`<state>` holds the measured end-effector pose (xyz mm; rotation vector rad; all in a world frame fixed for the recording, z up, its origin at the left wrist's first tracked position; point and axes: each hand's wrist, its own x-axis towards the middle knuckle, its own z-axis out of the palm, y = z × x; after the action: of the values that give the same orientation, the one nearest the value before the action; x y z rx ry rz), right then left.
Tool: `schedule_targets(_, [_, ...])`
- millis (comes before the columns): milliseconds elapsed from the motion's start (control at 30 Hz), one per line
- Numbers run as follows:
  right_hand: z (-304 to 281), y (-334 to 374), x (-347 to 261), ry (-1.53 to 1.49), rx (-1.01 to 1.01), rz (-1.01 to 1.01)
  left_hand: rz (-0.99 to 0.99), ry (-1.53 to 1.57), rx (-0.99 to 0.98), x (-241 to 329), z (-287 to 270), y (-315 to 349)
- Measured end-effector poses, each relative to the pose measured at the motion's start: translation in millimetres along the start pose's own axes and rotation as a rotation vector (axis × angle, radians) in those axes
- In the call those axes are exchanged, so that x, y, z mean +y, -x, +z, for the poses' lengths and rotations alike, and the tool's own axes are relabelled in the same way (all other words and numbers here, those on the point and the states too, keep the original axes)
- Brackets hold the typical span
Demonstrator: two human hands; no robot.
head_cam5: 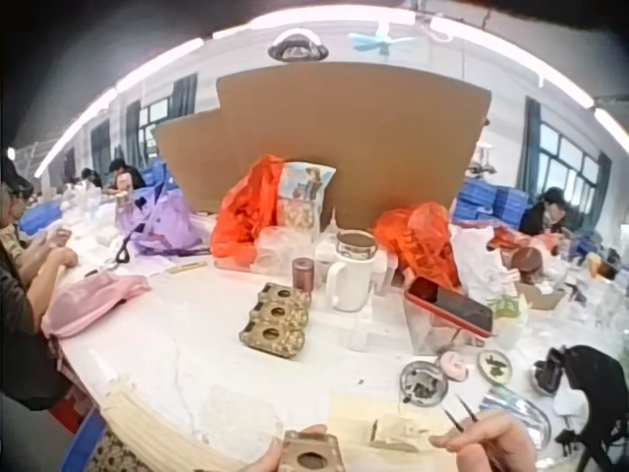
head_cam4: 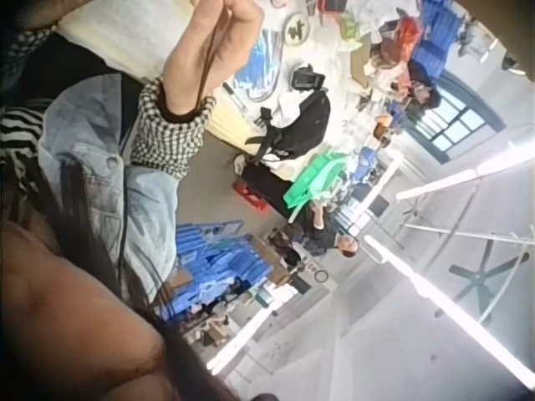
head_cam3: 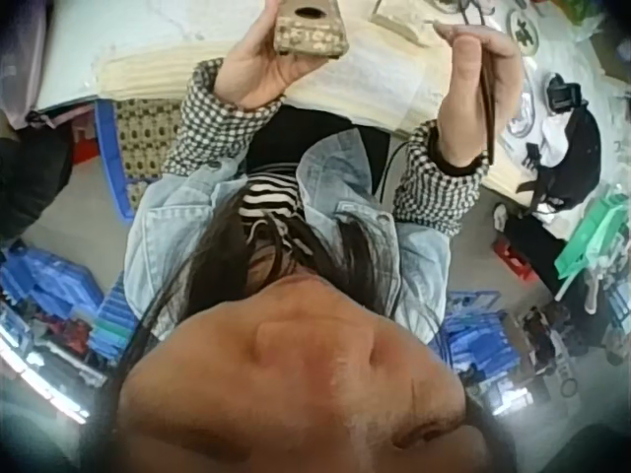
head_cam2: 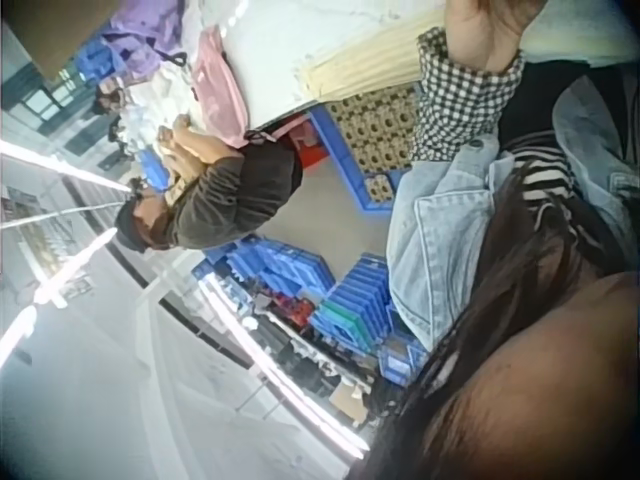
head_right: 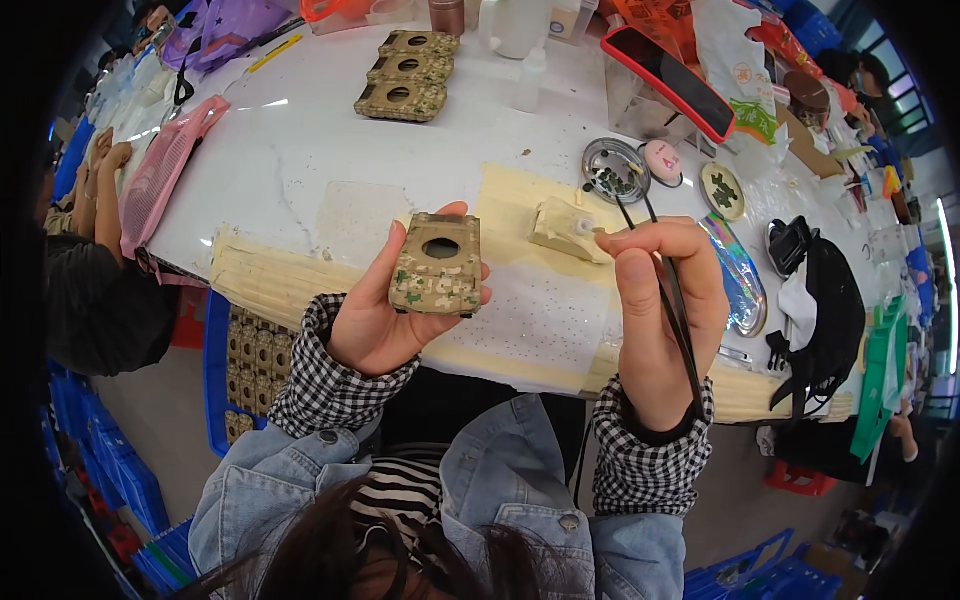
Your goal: Applying paint and fine details to a model tank using a brush and tweezers at a workbench.
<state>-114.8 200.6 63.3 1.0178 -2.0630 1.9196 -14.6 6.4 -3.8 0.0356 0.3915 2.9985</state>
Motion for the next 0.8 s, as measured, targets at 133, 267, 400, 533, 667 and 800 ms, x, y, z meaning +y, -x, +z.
schedule_targets(133, [-8.9, -3.0, 8.1, 0.542, 0.048, -0.076, 0.014, -0.083, 0.063, 0.1, 2.5, -0.8])
schedule_targets(267, [-9.6, -5.1, 21.4, 0.785, -0.013, -0.209, 0.039, -0.042, 0.07, 0.0, 2.1, -0.8])
schedule_targets(400, [-6.9, -5.6, 32.2, 0.746, -0.019, -0.236, 0.039, -0.054, 0.09, 0.3, 1.9, -2.2])
schedule_targets(533, [-5.7, -6.6, 34.5, 0.697, -0.031, -0.225, 0.035, -0.061, 0.09, 0.4, 0.4, -2.0])
schedule_targets(667, [-4.8, -5.9, 32.3, 0.674, -0.005, -0.204, 0.03, -0.05, 0.075, 0.5, 0.9, -1.9])
schedule_targets(800, [-4.4, -6.3, 34.2, 0.696, -0.021, -0.208, 0.029, -0.072, 0.08, 0.1, 0.1, -2.3])
